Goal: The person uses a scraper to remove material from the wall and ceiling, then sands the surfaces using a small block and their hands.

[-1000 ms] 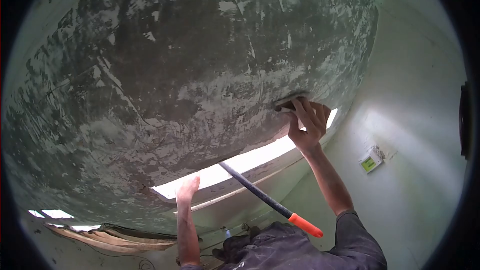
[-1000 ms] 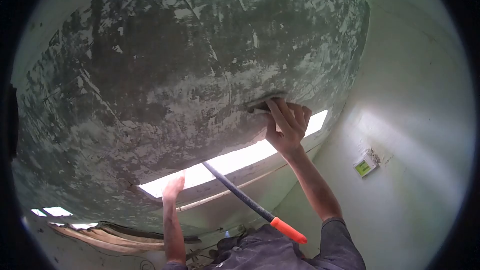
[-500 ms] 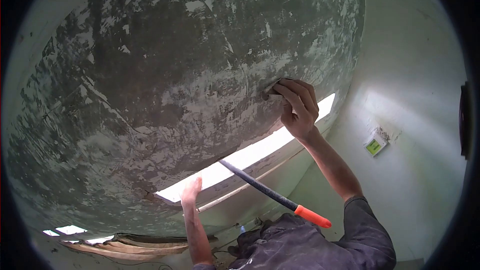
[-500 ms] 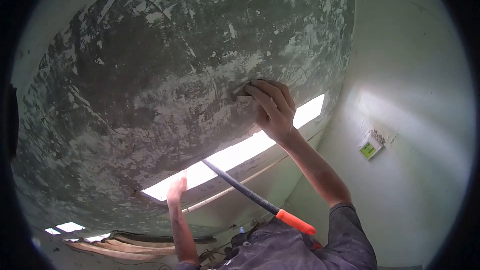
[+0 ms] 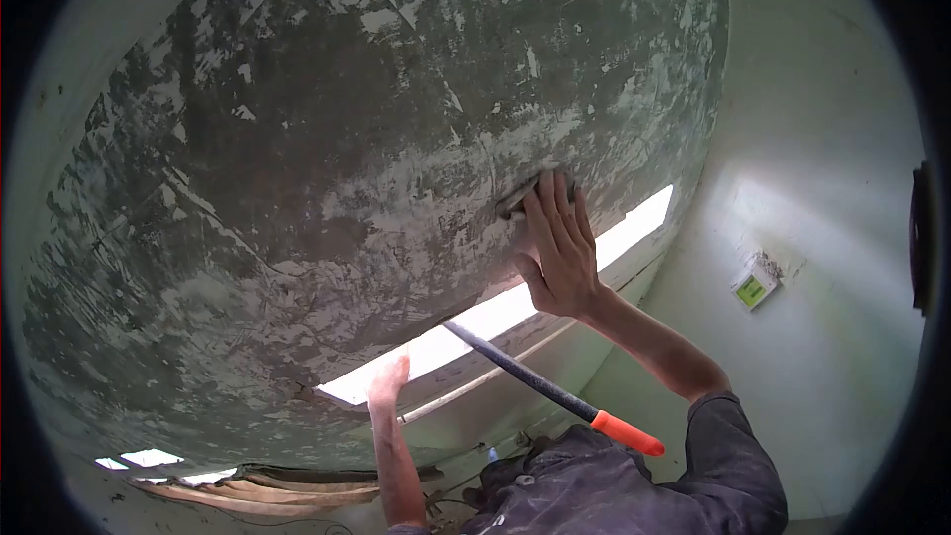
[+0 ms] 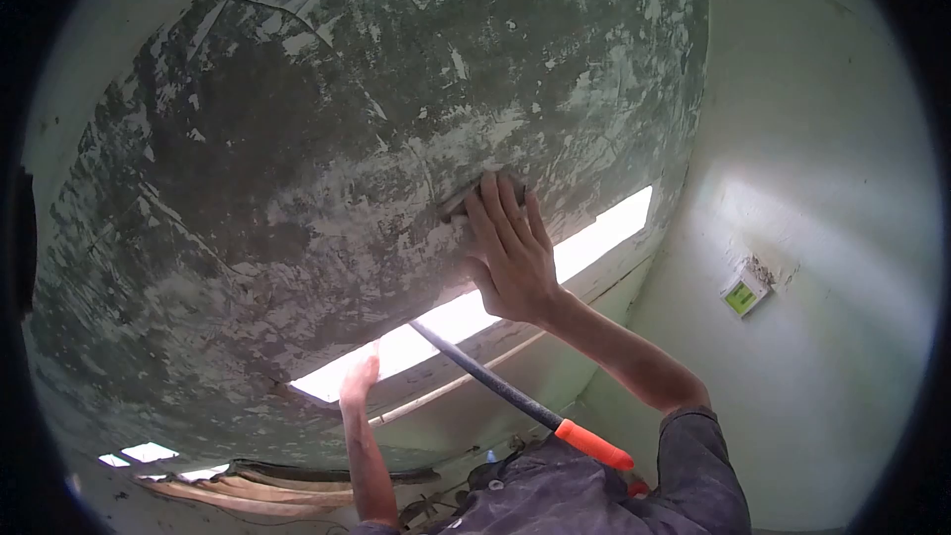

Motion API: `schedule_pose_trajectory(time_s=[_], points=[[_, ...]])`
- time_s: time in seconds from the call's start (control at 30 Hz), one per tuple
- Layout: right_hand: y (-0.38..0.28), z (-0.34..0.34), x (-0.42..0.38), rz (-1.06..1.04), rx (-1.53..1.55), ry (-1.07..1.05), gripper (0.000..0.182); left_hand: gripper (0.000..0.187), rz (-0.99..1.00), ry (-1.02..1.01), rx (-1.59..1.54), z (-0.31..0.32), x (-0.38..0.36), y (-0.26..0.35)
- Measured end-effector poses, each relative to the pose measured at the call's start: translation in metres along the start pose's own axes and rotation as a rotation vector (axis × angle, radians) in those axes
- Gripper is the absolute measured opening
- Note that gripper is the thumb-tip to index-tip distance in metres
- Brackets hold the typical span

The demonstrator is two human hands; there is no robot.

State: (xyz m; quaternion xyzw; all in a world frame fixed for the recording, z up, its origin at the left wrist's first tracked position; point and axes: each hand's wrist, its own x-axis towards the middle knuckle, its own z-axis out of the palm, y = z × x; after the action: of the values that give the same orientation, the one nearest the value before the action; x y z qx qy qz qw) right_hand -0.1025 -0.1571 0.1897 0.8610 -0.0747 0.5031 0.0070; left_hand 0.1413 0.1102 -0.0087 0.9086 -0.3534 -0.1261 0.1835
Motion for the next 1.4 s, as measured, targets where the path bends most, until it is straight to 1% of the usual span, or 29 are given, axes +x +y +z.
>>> schedule_pose_trajectory(time_s=[0.07, 0.13, 0.17, 0.23, 0.3, 0.37, 0.4, 0.43, 0.47, 0.5, 0.53, 0.6, 0.63, 0.7, 0.73, 0.77, 0.83, 0.9, 0.93, 0.97, 1.03, 1.07, 1.1, 1.17, 1.2, 1.23, 1.27, 1.3, 1.4], points=[[0.003, -0.006, -0.015, -0.007, 0.051, -0.064, 0.064, 0.053, 0.016, 0.011, -0.041, 0.000, -0.004, 0.004], [0.027, -0.010, -0.050, 0.025, -0.028, -0.345, 0.066, 0.050, 0.014, 0.003, -0.052, -0.009, -0.012, 0.013], [0.046, -0.007, -0.071, 0.052, -0.099, -0.371, 0.068, 0.050, 0.012, 0.010, -0.053, -0.008, -0.011, 0.012], [0.047, -0.012, -0.063, 0.123, -0.107, -0.154, 0.069, 0.045, -0.013, 0.041, 0.051, -0.013, -0.008, 0.031], [0.026, -0.003, -0.042, 0.137, 0.170, 0.016, 0.069, 0.042, -0.033, 0.024, -0.031, -0.021, -0.016, 0.041], [-0.003, 0.019, -0.037, 0.009, 0.119, -0.067, 0.072, 0.041, 0.087, 0.015, 0.025, -0.017, -0.008, 0.029], [-0.009, 0.018, -0.044, -0.032, 0.101, -0.201, 0.074, 0.045, -0.108, -0.101, 0.011, -0.017, -0.009, 0.024], [-0.015, 0.017, -0.050, -0.078, 0.085, -0.333, 0.075, 0.045, -0.109, -0.105, 0.016, -0.020, -0.013, 0.025], [-0.002, 0.018, -0.065, -0.116, 0.057, -0.382, 0.073, 0.047, -0.027, -0.083, 0.032, -0.023, -0.013, 0.029], [0.011, 0.010, -0.070, -0.029, 0.135, -0.533, 0.072, 0.049, 0.055, -0.056, 0.043, -0.025, -0.012, 0.034], [0.024, 0.009, -0.087, -0.018, 0.034, -0.438, 0.072, 0.050, -0.099, -0.118, 0.022, -0.022, -0.009, 0.035], [0.036, 0.015, -0.099, -0.027, -0.077, -0.290, 0.072, 0.050, -0.158, -0.098, -0.014, -0.039, -0.020, 0.063], [0.031, 0.021, -0.097, -0.023, -0.079, -0.291, 0.072, 0.049, -0.215, -0.086, -0.042, -0.045, -0.024, 0.072], [-0.001, 0.037, -0.078, 0.091, 0.088, -0.261, 0.066, 0.049, -0.135, -0.089, -0.048, -0.034, -0.020, 0.050], [-0.009, 0.055, -0.082, -0.126, 0.042, -0.147, 0.067, 0.050, -0.057, -0.083, -0.061, -0.026, -0.018, 0.038], [-0.022, 0.040, -0.067, -0.116, 0.154, -0.348, 0.065, 0.050, -0.053, -0.084, -0.061, -0.021, -0.014, 0.032], [-0.006, 0.031, -0.073, -0.190, 0.034, -0.389, 0.061, 0.049, -0.008, -0.040, -0.024, -0.017, -0.011, 0.025], [0.024, 0.015, -0.086, 0.038, -0.011, -0.517, 0.060, 0.049, 0.016, -0.057, 0.016, -0.015, -0.010, 0.023], [0.034, 0.004, -0.085, 0.149, -0.004, -0.467, 0.063, 0.049, 0.041, -0.075, 0.058, -0.018, -0.012, 0.030], [0.045, 0.011, -0.092, 0.034, -0.100, -0.258, 0.067, 0.049, 0.035, -0.067, 0.050, -0.021, -0.011, 0.039], [0.020, 0.033, -0.097, 0.112, 0.160, -0.079, 0.070, 0.047, -0.163, -0.038, -0.107, -0.042, -0.027, 0.071], [0.003, 0.041, -0.097, 0.164, 0.205, -0.220, 0.073, 0.047, -0.165, -0.045, -0.104, -0.037, -0.028, 0.064], [-0.012, 0.045, -0.089, 0.122, 0.044, -0.384, 0.060, 0.047, -0.105, -0.024, -0.118, -0.031, -0.027, 0.050], [-0.031, 0.048, -0.075, -0.113, 0.168, -0.315, 0.053, 0.047, -0.042, -0.015, -0.131, -0.018, -0.019, 0.028], [-0.025, 0.041, -0.071, -0.106, 0.165, -0.318, 0.053, 0.048, -0.064, -0.040, -0.052, -0.013, -0.012, 0.018], [-0.016, 0.032, -0.066, -0.099, 0.105, -0.478, 0.051, 0.048, -0.087, -0.062, 0.024, -0.015, -0.011, 0.021], [-0.007, 0.025, -0.067, -0.094, 0.047, -0.640, 0.048, 0.051, 0.031, -0.016, 0.077, -0.015, -0.011, 0.023], [0.010, 0.019, -0.082, -0.024, 0.002, -0.478, 0.048, 0.051, 0.026, -0.014, 0.071, -0.012, -0.010, 0.022], [0.034, 0.009, -0.093, 0.013, -0.076, -0.458, 0.055, 0.049, -0.050, -0.030, 0.014, 0.005, 0.002, 0.013]])
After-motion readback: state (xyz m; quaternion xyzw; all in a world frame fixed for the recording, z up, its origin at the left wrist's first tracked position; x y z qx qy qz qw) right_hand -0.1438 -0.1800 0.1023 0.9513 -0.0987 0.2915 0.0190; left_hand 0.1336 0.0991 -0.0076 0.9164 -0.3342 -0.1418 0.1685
